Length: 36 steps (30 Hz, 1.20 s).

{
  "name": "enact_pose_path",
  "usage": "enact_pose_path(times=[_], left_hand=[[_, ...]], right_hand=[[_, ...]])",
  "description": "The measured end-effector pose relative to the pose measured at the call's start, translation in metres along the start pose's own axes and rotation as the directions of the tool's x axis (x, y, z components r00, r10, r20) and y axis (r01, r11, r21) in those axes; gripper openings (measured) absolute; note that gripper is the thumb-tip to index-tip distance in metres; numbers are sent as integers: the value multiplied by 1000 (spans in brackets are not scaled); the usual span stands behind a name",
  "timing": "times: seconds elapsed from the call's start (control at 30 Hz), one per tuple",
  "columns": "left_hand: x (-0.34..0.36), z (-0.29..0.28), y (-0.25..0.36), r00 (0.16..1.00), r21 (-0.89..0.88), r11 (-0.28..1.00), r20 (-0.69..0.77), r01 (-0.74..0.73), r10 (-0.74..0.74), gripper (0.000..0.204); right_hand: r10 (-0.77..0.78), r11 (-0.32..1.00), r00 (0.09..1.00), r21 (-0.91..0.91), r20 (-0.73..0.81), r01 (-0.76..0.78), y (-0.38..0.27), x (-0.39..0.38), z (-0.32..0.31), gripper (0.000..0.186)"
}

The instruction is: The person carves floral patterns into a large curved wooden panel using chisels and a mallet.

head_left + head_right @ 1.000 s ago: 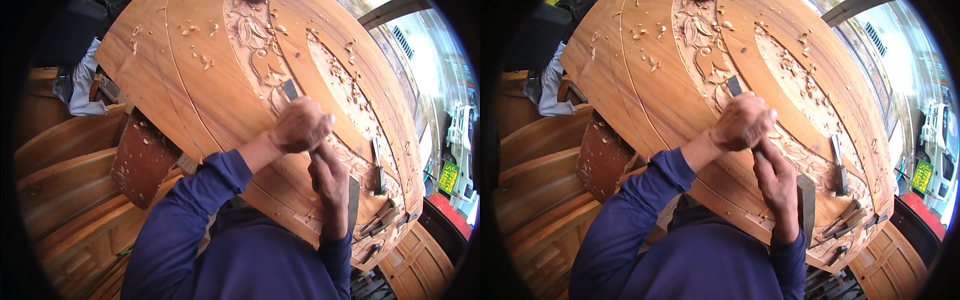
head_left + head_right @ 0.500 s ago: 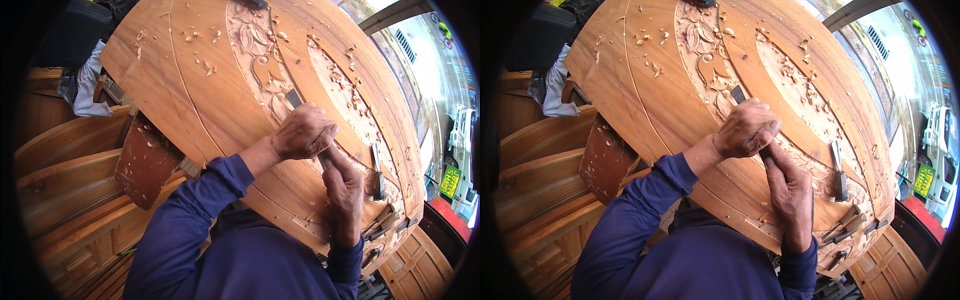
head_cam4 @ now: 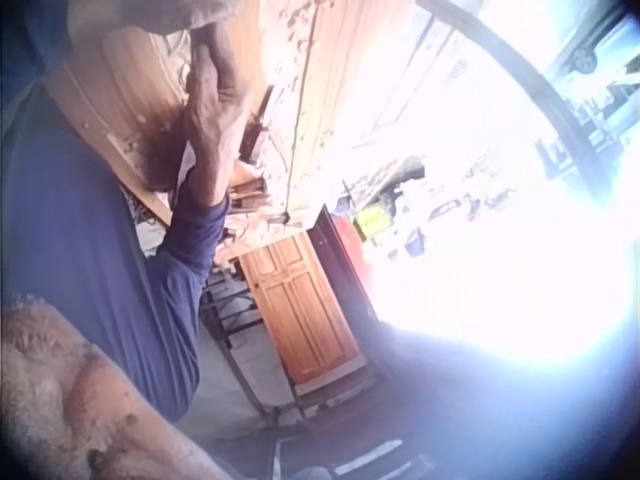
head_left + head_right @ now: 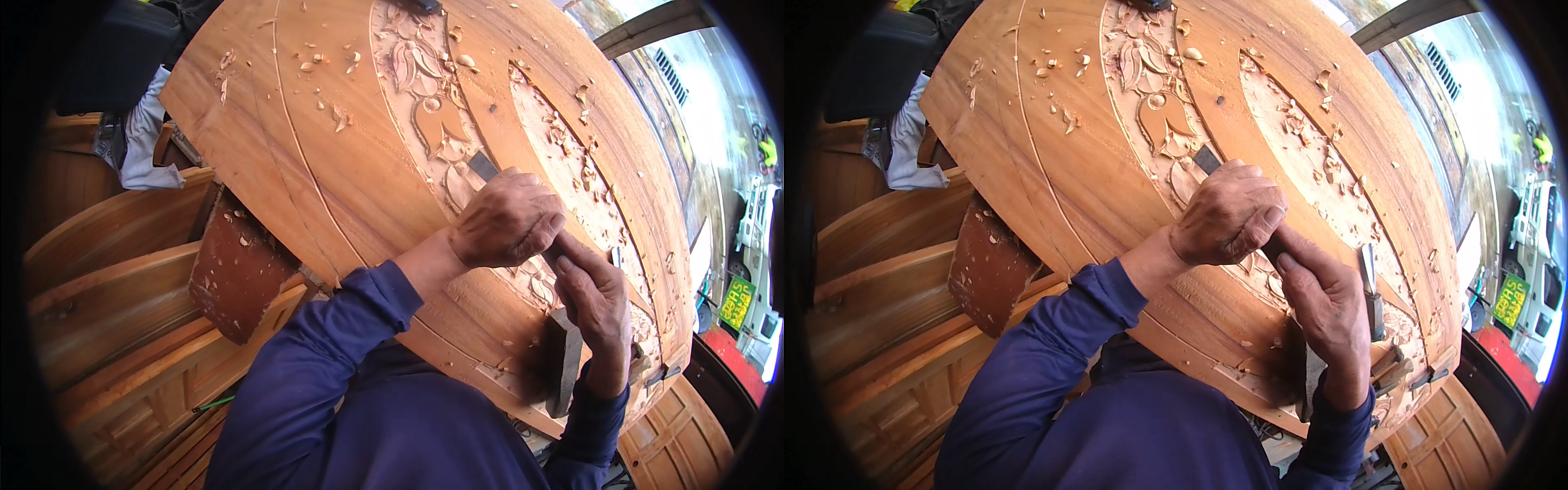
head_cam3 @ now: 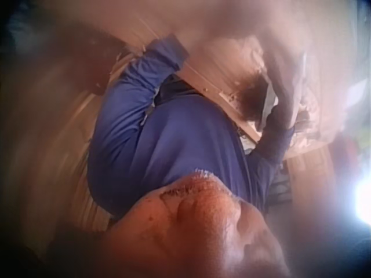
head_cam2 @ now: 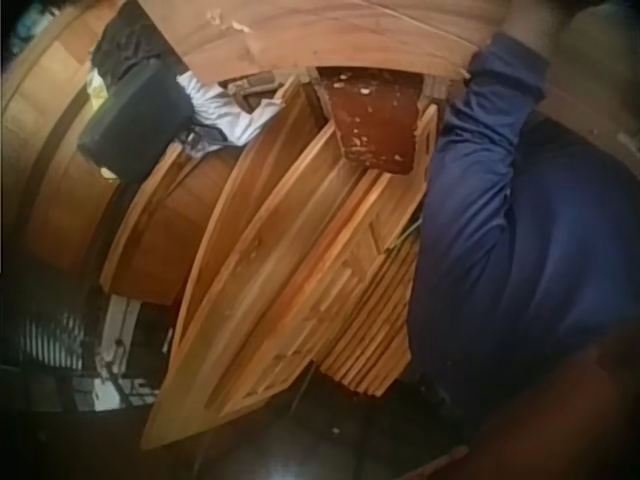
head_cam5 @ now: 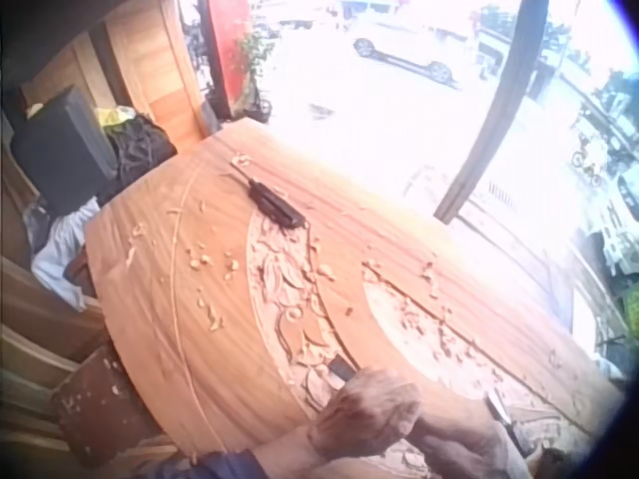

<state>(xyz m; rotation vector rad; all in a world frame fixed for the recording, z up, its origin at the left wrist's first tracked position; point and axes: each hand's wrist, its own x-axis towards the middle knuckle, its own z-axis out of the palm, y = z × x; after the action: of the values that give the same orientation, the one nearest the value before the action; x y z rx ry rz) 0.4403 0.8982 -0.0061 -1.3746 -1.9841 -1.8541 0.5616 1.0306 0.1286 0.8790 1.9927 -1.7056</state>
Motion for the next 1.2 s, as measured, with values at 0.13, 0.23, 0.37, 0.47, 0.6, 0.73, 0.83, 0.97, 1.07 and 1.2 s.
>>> enact_pose_path(times=[0.13,0.23,0.37,0.47,0.6,0.73,0.83,0.97,1.07,1.2], left_hand=[[0,0,-1,999,-10,1000,-41,27,-27,27],[0,1,1,998,19,999,-36,46,-45,28],[-1,0,0,1000,150,989,-29,6,-1,28],[-10,-13,8,971,185,966,-121,-184,208,27],[-7,-13,12,981,153,972,99,-179,165,24],[-2,0,4,975,115,985,195,-129,105,28],[-1,-2,4,976,109,988,198,-112,89,28],[-1,-3,4,983,107,989,164,-106,87,27],[-1,0,3,986,96,991,146,-94,79,26],[-3,1,1,984,115,991,172,-75,54,26]], right_hand=[[-66,996,998,-56,-18,65,-7,1,9,39],[-6,993,1000,-122,-2,6,1,4,3,40],[-388,836,919,-394,67,382,24,8,13,45],[-522,646,829,-543,200,537,16,-8,22,51],[-479,799,873,-369,88,475,42,-6,8,37],[-276,906,961,-325,32,271,30,-6,-3,28],[-209,954,977,-227,-36,196,21,-4,3,28],[-261,918,965,-314,-24,241,17,-4,3,29],[-274,932,961,-256,-33,257,24,-1,0,29],[-413,878,909,-290,-59,380,44,4,7,28]])
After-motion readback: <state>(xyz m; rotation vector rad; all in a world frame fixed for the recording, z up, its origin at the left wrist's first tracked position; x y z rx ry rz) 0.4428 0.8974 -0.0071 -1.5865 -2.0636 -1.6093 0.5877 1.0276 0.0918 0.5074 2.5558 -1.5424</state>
